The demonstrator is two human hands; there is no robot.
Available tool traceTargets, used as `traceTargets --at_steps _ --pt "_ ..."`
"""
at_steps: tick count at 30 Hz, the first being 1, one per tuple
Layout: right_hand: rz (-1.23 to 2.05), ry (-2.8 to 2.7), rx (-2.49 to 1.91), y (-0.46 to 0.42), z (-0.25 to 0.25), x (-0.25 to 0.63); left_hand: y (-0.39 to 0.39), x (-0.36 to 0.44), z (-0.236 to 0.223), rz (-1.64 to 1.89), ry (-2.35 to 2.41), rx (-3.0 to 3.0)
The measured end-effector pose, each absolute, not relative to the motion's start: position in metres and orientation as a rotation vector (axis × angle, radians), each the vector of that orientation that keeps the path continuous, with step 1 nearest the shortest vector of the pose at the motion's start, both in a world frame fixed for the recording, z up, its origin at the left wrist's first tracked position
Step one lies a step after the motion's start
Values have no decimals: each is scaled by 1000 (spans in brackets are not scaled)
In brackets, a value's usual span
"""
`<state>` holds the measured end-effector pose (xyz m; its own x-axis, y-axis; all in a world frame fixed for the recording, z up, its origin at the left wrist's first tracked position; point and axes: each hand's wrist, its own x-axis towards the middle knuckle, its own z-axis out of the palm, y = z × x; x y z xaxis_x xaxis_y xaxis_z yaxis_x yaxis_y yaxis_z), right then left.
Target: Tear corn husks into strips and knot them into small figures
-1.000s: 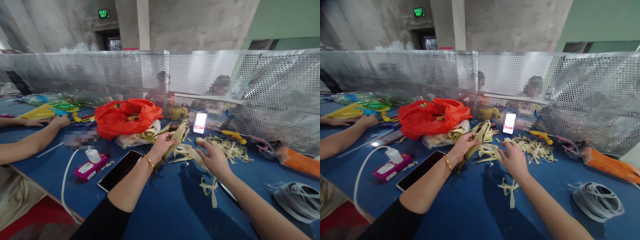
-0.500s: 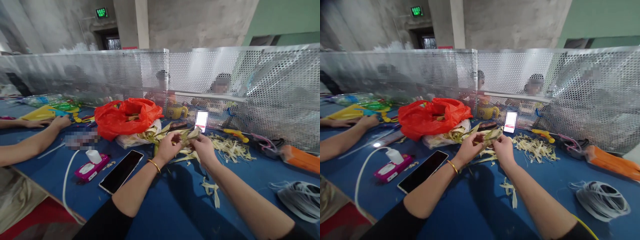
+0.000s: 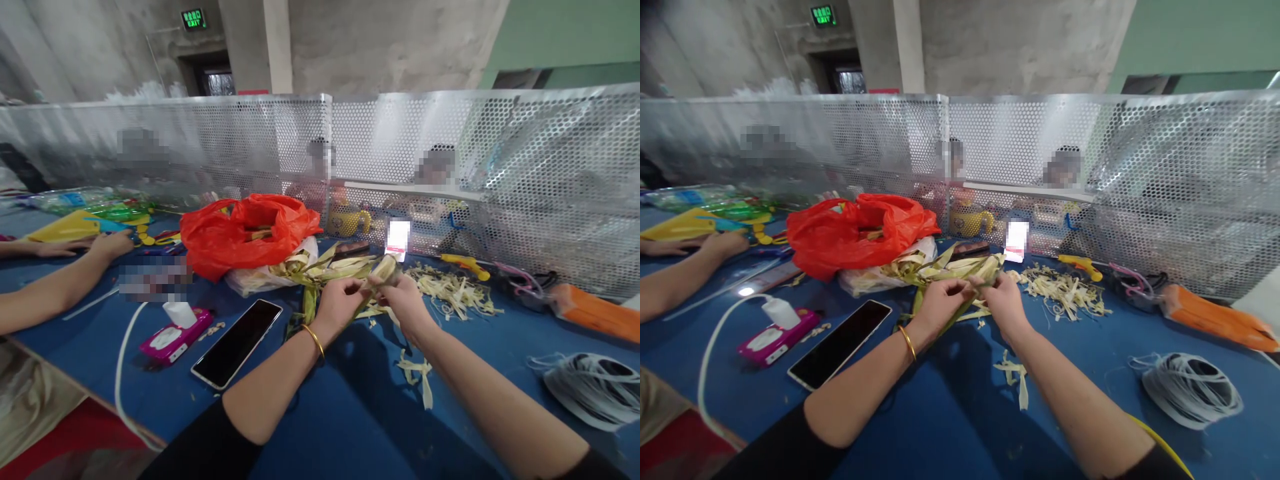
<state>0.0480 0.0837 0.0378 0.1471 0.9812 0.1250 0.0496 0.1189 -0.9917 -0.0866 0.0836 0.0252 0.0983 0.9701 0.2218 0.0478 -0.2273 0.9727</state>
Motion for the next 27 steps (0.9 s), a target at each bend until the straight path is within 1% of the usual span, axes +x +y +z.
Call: traceTargets --at_steps 5,12,16,21,25,27 --pt "1021 -1195 -1185 86 36 44 84 -84 23 1275 983 1054" --pt "1061 -1188 -1124 81 31 51 90 -84 22 1036 870 855" --pt "1052 -1173 -1142 79 28 57 85 -84 24 1031 849 891" --pt "994 -1221 -1170 80 24 60 80 -81 25 1140 996 1200" --pt "853 -1236 -1212 82 20 64 82 -80 20 1124 1068 1196" --pt "687 -1297 -1282 81 21 67 83 -81 18 1112 1078 1212"
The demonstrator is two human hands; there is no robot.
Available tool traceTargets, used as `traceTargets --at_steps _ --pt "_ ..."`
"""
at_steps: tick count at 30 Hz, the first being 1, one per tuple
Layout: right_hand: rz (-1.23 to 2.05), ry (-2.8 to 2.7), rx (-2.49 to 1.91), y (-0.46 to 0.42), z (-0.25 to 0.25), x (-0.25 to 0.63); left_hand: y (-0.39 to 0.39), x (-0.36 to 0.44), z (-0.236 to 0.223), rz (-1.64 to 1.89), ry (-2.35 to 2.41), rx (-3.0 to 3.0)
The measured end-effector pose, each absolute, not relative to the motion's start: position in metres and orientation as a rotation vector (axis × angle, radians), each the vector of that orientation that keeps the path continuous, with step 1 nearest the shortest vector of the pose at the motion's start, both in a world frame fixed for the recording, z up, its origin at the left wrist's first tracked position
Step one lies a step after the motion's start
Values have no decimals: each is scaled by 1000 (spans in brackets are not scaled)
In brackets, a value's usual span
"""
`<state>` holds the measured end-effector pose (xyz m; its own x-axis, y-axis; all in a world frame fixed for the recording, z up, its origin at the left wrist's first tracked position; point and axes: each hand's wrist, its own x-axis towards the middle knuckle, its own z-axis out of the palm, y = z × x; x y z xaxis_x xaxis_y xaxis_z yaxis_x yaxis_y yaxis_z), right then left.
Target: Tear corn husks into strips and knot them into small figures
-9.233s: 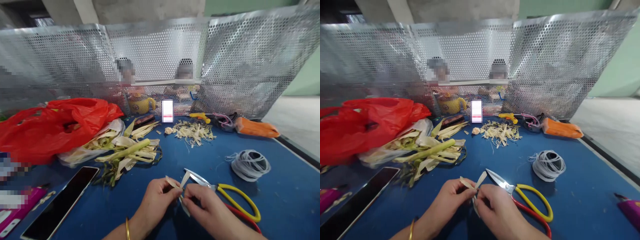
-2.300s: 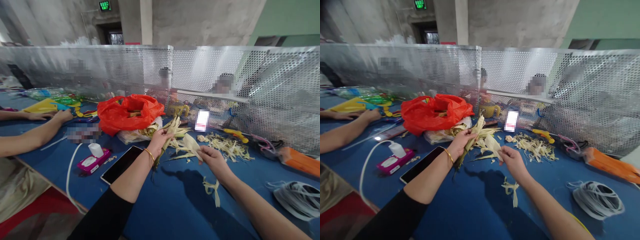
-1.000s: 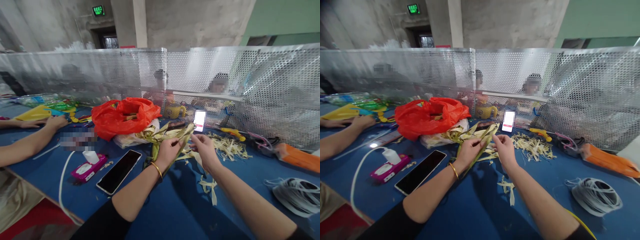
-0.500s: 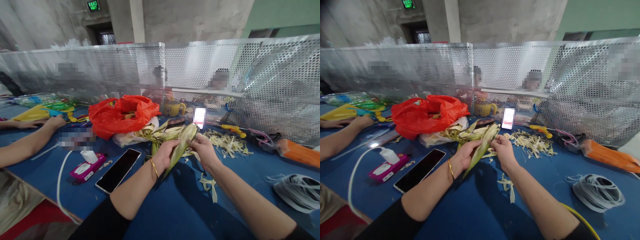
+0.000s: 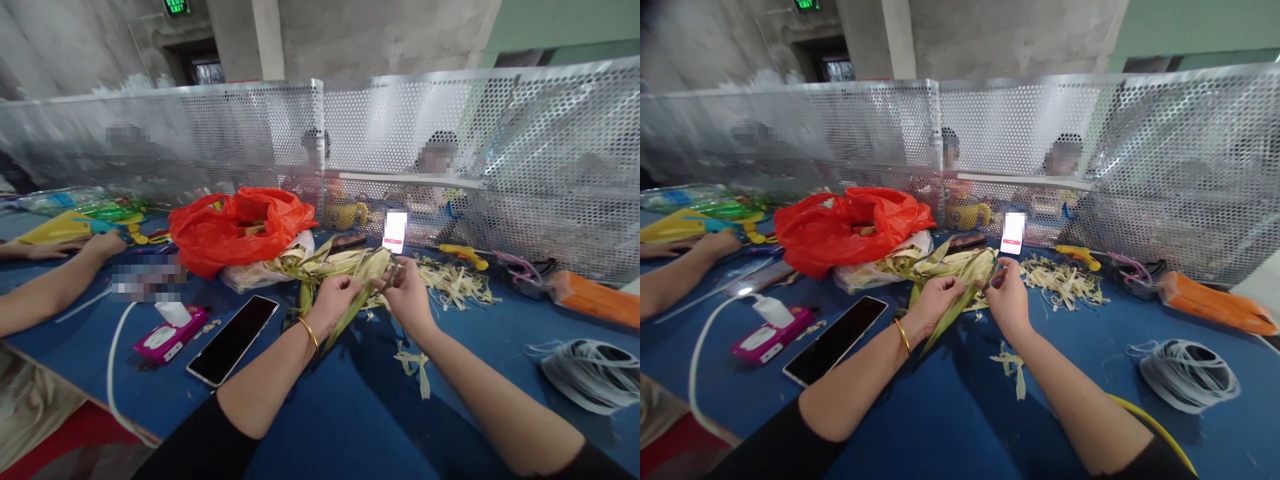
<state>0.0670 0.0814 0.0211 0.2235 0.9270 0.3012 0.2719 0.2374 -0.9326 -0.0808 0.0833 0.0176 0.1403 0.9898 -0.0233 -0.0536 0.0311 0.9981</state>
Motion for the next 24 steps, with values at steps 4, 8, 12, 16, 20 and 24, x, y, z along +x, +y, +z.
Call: traceTargets --at_steps 4,8,12,16,20,24 --pt "355 -1576 -1370 82 25 71 86 -83 14 1137 1119 1315" --pt "432 -1646 -1332 87 21 73 88 -85 12 1161 1180 1458" --pt "500 -1581 -1354 95 13 82 92 -88 7 1150 1285 1568" --pt "413 -1393 -1521 102 13 114 97 -94 4 1138 1414 1618" --pt "251 -1249 -1767 103 24 151 99 -95 3 1120 1462 1656" --pt "154 -1241 -1860 95 38 161 97 -93 4 1121 1473 1679"
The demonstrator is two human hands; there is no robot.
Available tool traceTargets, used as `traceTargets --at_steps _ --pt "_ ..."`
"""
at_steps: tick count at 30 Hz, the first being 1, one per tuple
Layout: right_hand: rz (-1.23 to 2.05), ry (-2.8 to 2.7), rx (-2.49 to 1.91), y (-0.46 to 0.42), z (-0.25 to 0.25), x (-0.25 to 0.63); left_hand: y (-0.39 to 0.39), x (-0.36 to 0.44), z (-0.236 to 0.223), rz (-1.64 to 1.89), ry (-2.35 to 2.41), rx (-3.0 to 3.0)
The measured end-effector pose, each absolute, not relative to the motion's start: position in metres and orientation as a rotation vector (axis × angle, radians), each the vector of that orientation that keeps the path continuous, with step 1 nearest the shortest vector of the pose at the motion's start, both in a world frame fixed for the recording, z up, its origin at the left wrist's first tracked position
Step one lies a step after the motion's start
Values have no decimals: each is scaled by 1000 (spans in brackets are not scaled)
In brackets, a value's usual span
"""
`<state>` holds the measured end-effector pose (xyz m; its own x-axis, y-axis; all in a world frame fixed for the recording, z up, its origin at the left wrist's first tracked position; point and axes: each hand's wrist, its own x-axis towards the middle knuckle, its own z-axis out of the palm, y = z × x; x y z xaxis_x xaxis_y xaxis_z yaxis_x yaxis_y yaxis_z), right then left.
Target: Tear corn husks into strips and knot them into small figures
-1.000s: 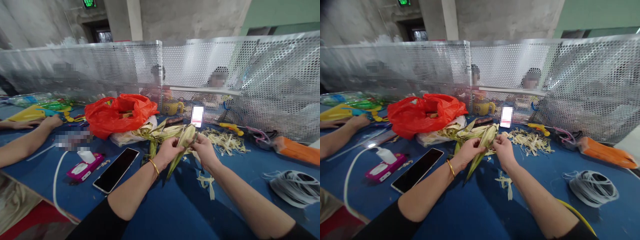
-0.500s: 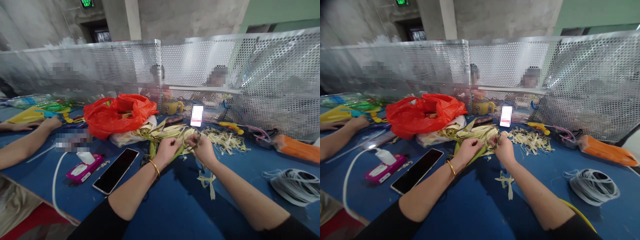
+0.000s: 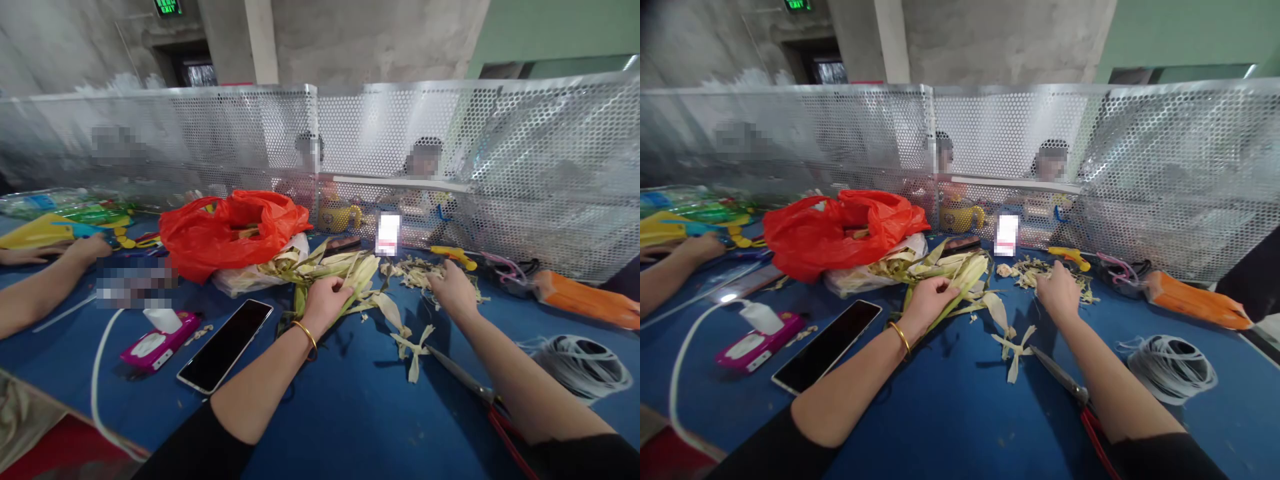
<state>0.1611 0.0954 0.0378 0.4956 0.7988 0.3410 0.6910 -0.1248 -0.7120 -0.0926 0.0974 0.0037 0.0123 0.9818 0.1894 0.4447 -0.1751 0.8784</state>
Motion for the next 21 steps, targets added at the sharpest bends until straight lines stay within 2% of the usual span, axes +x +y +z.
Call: traceTargets --at_steps 4,9,21 --pt "265 -1364 -1778 86 42 137 95 -92 7 1145 1470 1682" --pt "562 -1492 -1524 84 29 89 89 -90 12 1162 1438 1703" --pt "907 -1242 -1214 86 28 50 85 -84 14 1275 1408 1658"
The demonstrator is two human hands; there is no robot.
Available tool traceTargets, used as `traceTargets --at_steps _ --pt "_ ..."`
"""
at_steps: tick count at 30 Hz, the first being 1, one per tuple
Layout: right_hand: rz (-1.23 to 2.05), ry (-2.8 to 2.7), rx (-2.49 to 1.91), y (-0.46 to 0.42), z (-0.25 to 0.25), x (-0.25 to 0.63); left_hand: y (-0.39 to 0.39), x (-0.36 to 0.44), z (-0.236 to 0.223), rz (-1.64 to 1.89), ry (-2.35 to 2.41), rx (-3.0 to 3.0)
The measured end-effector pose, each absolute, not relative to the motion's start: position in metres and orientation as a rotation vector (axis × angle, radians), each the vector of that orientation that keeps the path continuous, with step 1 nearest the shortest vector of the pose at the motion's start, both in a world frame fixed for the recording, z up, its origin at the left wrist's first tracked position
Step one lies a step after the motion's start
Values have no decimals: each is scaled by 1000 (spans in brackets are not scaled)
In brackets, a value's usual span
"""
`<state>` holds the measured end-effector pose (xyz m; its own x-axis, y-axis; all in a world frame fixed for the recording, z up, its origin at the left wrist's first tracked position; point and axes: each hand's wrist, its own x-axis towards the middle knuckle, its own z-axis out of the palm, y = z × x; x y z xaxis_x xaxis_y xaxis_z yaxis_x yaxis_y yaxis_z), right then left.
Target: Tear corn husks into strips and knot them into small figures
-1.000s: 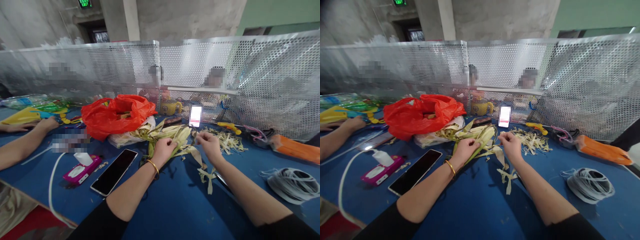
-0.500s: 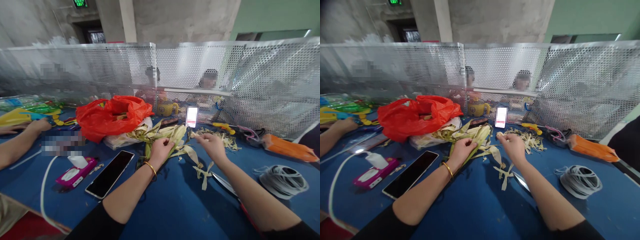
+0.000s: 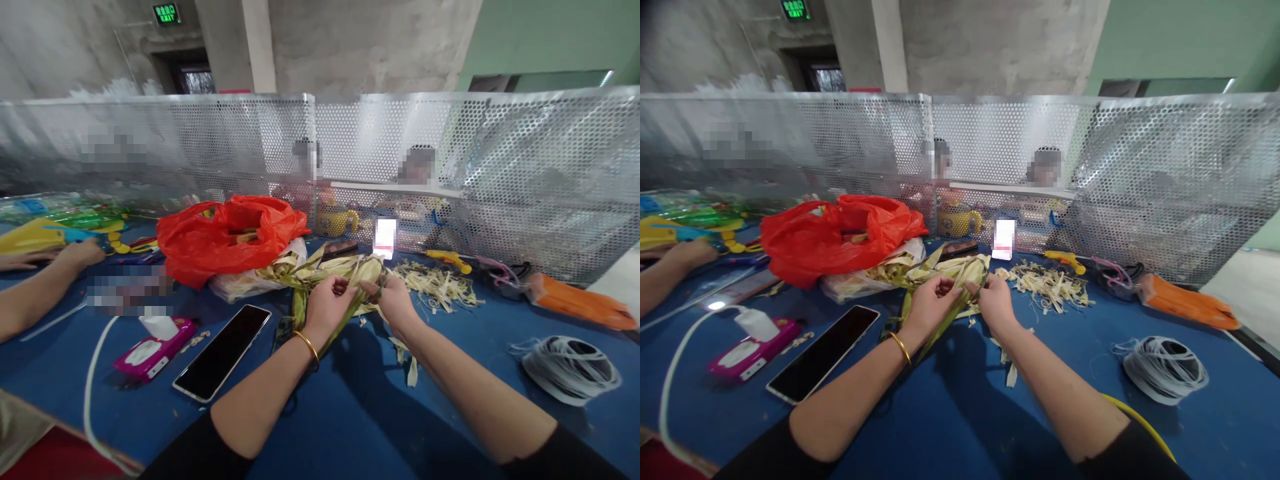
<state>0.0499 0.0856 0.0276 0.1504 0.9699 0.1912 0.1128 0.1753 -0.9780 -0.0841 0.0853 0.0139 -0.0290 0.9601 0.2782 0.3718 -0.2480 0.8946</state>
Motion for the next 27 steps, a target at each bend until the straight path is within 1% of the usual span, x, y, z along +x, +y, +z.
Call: traceTargets --at_steps 5,8,11,16,22,27 --pt "962 -1172 -1191 80 28 47 76 -86 24 1240 1465 1843" --pt "992 -1162 -1193 77 28 49 76 -89 28 1270 1475 1850" --pt "1004 -1177 -1192 74 29 51 81 -90 27 1303 1364 1589" --pt "994 -1226 -1184 70 27 57 86 -87 22 1204 1161 1242" --pt "899 -1250 -1207 73 16 63 85 -85 19 1153 1079 1078" --pt "693 -1259 -1281 75 13 74 84 -86 21 1113 1055 1045"
